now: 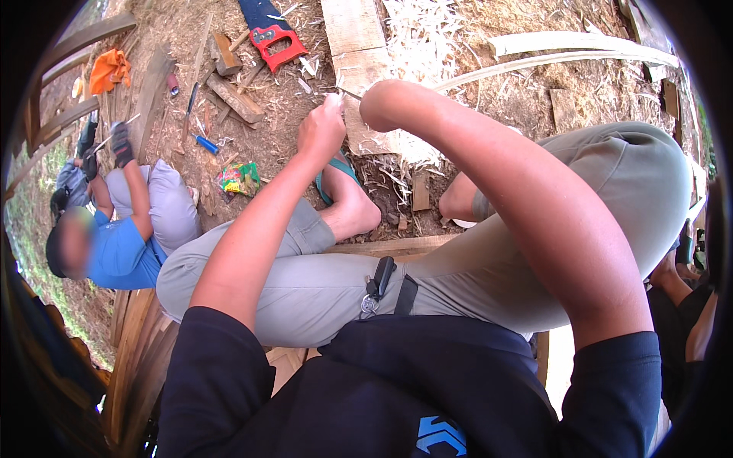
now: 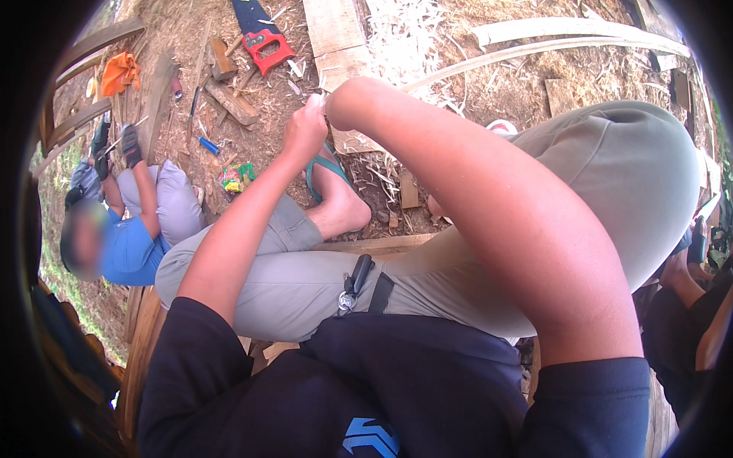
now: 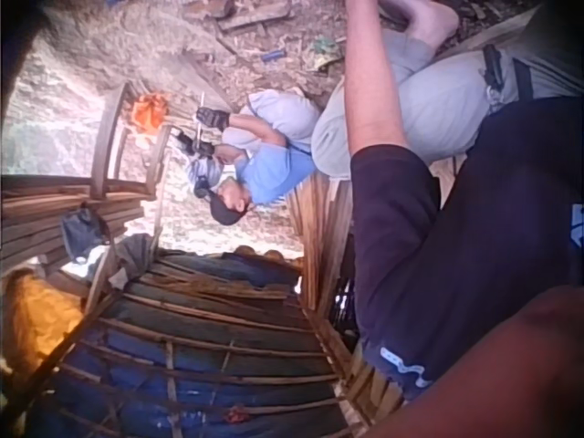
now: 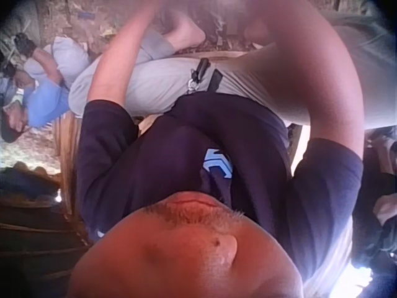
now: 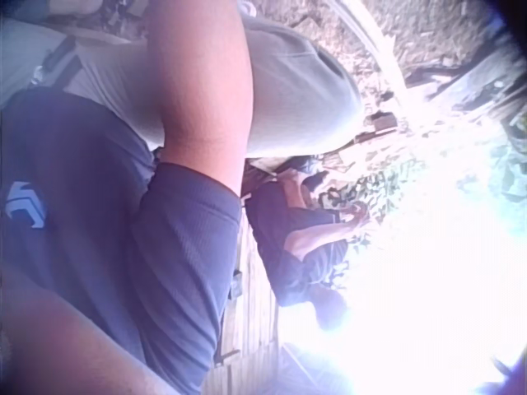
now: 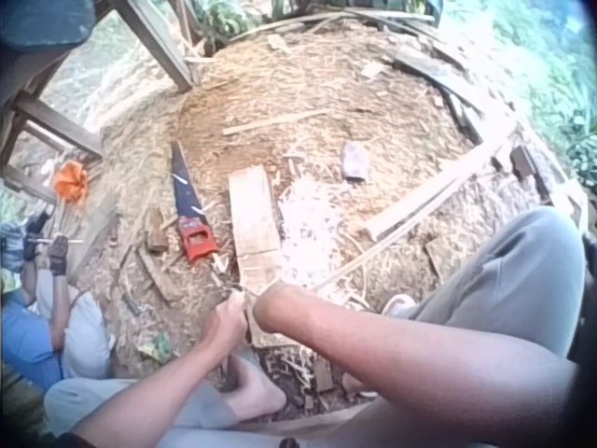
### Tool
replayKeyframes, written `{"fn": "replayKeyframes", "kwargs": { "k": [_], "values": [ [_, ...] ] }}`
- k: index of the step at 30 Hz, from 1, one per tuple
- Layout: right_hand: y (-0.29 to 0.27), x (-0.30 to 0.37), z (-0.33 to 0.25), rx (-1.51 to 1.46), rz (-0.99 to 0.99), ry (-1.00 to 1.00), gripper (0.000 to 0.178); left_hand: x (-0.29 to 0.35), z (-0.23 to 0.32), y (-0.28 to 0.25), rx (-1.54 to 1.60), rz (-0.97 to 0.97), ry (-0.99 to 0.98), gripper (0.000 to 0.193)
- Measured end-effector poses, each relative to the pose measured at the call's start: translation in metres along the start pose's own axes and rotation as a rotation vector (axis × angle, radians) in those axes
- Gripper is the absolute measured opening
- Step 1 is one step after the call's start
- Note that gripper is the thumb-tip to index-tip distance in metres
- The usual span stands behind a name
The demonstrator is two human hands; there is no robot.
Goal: The person sits on the ground and uses a knife to sharpen thin wooden sticks. They hold the sticks against a sanding block and rub them back and forth to smooth the surface, then inspect the sharpened tips. The person handles multiple sticks one by one, rotating them to work on different sides.
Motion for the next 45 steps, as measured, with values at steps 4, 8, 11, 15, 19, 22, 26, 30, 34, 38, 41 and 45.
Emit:
{"fn": "replayKeyframes", "kwargs": {
  "k": [4, 8, 11, 15, 19, 22, 26, 30, 34, 38, 41, 45],
  "values": [
    [0.005, -0.004, 0.005, -0.063, -0.023, 0.034, 0.034, 0.0, -0.001, 0.0, 0.002, 0.01, 0.004, 0.019],
    [0.001, 0.002, 0.004, -0.029, -0.01, 0.013, 0.021, -0.001, -0.003, 0.0, 0.017, -0.002, -0.01, 0.019],
    [0.003, 0.0, 0.003, 0.038, -0.025, -0.022, 0.023, -0.003, -0.006, 0.002, 0.023, -0.023, -0.024, 0.018],
    [0.006, -0.002, 0.004, -0.001, 0.14, 0.01, 0.022, -0.008, -0.012, 0.007, 0.105, -0.03, -0.007, 0.019],
    [0.01, 0.001, 0.0, 0.018, 0.2, 0.017, 0.021, -0.014, -0.02, 0.009, 0.228, -0.047, 0.061, 0.021],
    [0.014, 0.003, 0.0, 0.009, 0.238, 0.012, 0.02, -0.018, -0.019, 0.008, 0.286, -0.105, 0.115, 0.021],
    [0.019, 0.0, -0.002, 0.009, 0.259, -0.011, 0.019, -0.026, -0.026, 0.013, 0.377, -0.265, 0.086, 0.024],
    [0.027, -0.008, -0.004, 0.033, 0.273, -0.038, 0.019, -0.028, -0.023, 0.015, 0.398, -0.357, 0.066, 0.029],
    [0.031, -0.015, -0.005, 0.059, 0.3, -0.035, 0.019, -0.028, -0.023, 0.016, 0.383, -0.385, 0.043, 0.029],
    [0.021, -0.008, -0.006, 0.047, 0.254, -0.051, 0.019, -0.028, -0.023, 0.014, 0.354, -0.334, 0.117, 0.028],
    [0.015, -0.006, -0.004, 0.028, 0.229, -0.029, 0.019, -0.029, -0.024, 0.015, 0.345, -0.328, 0.107, 0.027],
    [0.017, 0.0, -0.008, -0.008, 0.262, -0.016, 0.019, -0.026, -0.026, 0.016, 0.325, -0.314, 0.089, 0.027]
  ]
}}
Point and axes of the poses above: each hand's wrist, its own x-axis away from the middle knuckle, its own y-axis out of the palm, z = x × y, the point moved 10 cm from there along -x, towards the middle knuckle, and after that the axes turned 12 degrees about x, right-handed, at the moved point
